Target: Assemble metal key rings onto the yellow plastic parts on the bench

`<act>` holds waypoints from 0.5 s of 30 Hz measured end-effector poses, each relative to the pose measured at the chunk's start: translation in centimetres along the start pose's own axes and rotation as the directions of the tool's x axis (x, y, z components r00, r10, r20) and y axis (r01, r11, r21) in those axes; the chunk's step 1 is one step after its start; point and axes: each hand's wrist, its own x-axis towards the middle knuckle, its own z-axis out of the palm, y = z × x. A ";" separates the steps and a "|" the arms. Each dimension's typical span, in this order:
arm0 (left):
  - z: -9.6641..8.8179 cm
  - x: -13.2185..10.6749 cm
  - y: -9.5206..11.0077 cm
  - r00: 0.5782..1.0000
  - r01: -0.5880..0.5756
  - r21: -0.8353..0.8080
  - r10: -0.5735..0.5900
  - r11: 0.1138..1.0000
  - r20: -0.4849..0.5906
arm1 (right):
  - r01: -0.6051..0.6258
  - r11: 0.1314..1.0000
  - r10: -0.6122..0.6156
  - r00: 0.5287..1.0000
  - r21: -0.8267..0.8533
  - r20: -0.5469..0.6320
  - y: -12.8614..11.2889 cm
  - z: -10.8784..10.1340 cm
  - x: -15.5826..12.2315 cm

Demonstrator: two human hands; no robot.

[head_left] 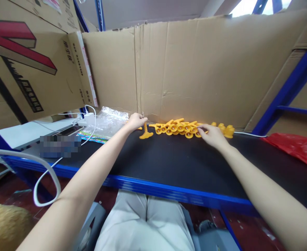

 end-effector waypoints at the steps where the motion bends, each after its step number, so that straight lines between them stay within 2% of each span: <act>1: 0.3 -0.4 0.0 1.000 0.001 -0.037 -0.001 0.999 -0.004 | 0.011 1.000 -0.011 1.000 -0.010 0.016 0.0 0.1 0.0; 6: 2.6 -1.3 -1.2 0.996 -0.081 -0.081 0.078 0.993 -0.039 | 0.023 1.000 -0.024 0.997 0.011 0.077 0.0 0.3 -0.2; 8: 3.4 -1.6 -1.9 0.995 -0.094 -0.145 0.090 0.985 -0.036 | 0.020 0.999 -0.023 0.995 0.025 0.095 -0.2 0.3 -0.2; 12: 4.0 -2.1 -2.6 0.996 -0.075 -0.229 0.083 0.970 0.028 | 0.024 0.998 -0.032 0.991 0.062 0.127 -0.7 0.4 -0.3; 15: 4.1 -2.2 -2.8 0.995 -0.103 -0.171 0.100 0.980 -0.023 | 0.025 0.996 -0.038 0.988 0.088 0.146 -0.9 0.5 -0.4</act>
